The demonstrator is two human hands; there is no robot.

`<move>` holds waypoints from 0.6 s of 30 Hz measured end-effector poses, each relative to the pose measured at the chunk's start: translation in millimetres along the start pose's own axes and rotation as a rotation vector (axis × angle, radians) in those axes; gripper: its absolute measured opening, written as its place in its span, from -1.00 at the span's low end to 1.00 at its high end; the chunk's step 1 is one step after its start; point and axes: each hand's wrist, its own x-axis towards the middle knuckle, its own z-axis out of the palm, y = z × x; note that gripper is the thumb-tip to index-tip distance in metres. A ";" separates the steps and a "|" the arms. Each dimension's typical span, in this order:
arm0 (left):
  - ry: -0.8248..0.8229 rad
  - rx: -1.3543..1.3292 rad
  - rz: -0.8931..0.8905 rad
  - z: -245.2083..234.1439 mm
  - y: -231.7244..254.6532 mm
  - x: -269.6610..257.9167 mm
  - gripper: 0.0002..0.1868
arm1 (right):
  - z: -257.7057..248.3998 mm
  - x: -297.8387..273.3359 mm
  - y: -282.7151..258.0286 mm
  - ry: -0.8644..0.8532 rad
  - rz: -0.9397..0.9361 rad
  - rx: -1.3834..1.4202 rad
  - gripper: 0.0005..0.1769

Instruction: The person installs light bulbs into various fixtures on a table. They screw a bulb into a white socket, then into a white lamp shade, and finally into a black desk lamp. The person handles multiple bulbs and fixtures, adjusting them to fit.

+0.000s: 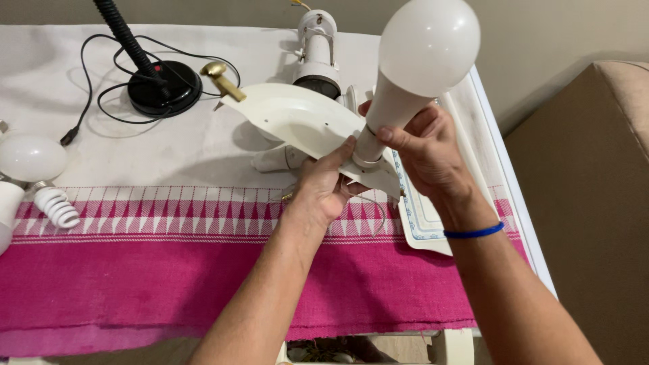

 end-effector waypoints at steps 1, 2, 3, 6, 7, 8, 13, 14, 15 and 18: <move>0.017 -0.014 0.006 0.3 -1.0 0.3 -0.56 | 3.0 0.2 0.9 0.034 0.001 -0.009 -0.51; 0.035 -0.027 0.012 0.8 -1.8 0.3 -0.56 | 6.3 0.6 1.9 0.068 0.001 -0.018 -0.49; 0.056 -0.040 0.019 0.4 -2.4 -0.7 -0.57 | 9.7 0.5 2.9 0.101 0.003 -0.023 -0.47; 0.044 -0.043 0.042 0.8 -2.8 -2.7 -0.58 | 14.8 0.3 2.2 0.130 0.001 0.002 -0.46; 0.055 -0.033 0.049 1.3 -3.0 -2.8 -0.58 | 15.6 0.4 2.7 0.145 0.009 -0.008 -0.46; 0.066 -0.023 0.056 1.1 -3.9 -3.5 -0.58 | 16.4 -0.3 4.1 0.160 0.017 -0.018 -0.46; 0.092 -0.003 0.054 2.0 -13.1 -6.2 -0.58 | 11.1 -7.0 7.6 0.169 0.040 -0.009 -0.48; 0.092 -0.009 0.046 3.3 -13.5 -7.3 -0.58 | 10.7 -7.9 7.5 0.165 0.035 -0.006 -0.48; 0.089 -0.015 0.042 6.2 -12.7 -7.6 -0.58 | 9.5 -7.2 6.3 0.159 0.027 -0.003 -0.48; 0.169 0.028 0.057 13.1 -3.2 -14.0 -0.56 | 12.7 0.0 2.5 0.132 0.024 -0.012 -0.48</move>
